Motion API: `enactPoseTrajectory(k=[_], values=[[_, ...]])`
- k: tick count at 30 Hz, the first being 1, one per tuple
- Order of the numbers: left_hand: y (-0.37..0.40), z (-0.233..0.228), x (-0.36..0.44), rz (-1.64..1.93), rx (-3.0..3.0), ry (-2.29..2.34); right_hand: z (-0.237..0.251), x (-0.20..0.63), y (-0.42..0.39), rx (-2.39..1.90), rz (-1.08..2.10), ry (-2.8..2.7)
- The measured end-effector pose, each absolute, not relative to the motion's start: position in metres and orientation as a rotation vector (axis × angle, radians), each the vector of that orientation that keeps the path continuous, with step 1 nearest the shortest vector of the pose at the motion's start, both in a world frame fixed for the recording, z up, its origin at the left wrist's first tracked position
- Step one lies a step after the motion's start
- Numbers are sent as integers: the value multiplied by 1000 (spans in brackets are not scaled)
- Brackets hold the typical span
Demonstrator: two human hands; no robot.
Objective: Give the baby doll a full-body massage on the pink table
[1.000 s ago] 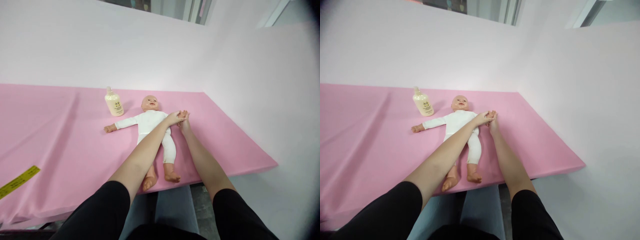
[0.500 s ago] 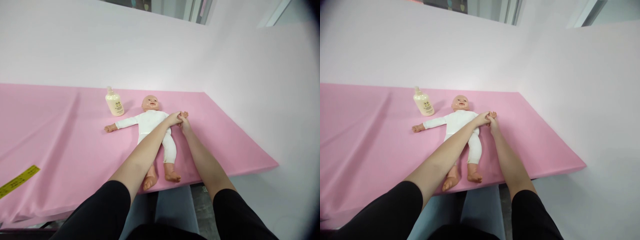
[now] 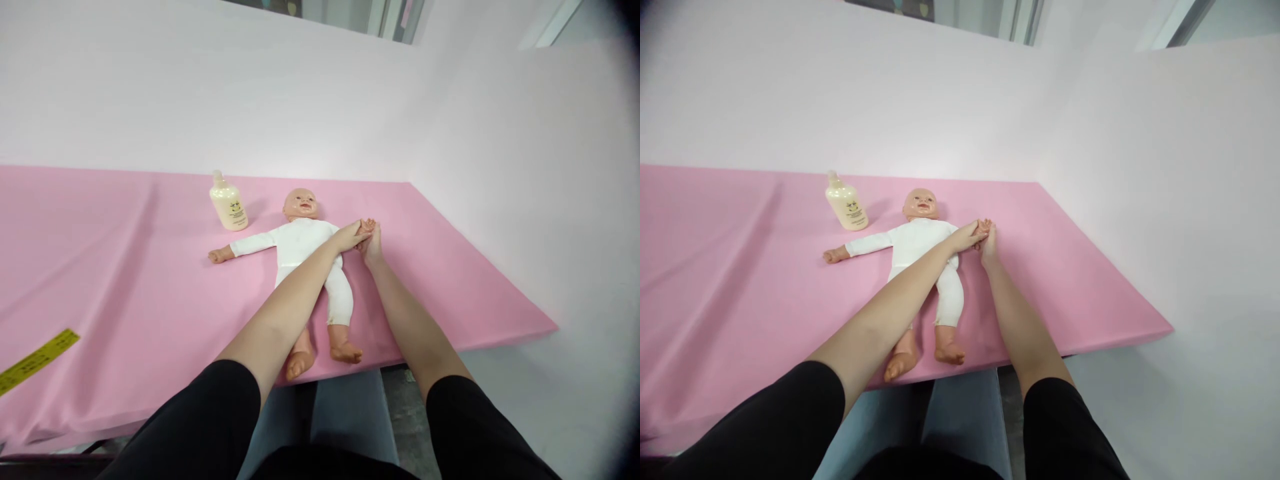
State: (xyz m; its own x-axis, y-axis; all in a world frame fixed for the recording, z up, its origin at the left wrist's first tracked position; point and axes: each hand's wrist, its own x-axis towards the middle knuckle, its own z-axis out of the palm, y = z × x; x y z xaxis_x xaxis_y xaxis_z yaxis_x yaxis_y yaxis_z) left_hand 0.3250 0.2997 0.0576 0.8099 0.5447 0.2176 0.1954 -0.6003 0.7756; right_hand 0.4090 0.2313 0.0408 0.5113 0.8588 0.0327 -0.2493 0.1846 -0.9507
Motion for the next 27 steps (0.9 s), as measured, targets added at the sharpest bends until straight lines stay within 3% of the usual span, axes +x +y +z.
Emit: enactPoseTrajectory(k=[27], values=[[298,57,326,509,2044,487,38,408,232,-1145,872,-582]])
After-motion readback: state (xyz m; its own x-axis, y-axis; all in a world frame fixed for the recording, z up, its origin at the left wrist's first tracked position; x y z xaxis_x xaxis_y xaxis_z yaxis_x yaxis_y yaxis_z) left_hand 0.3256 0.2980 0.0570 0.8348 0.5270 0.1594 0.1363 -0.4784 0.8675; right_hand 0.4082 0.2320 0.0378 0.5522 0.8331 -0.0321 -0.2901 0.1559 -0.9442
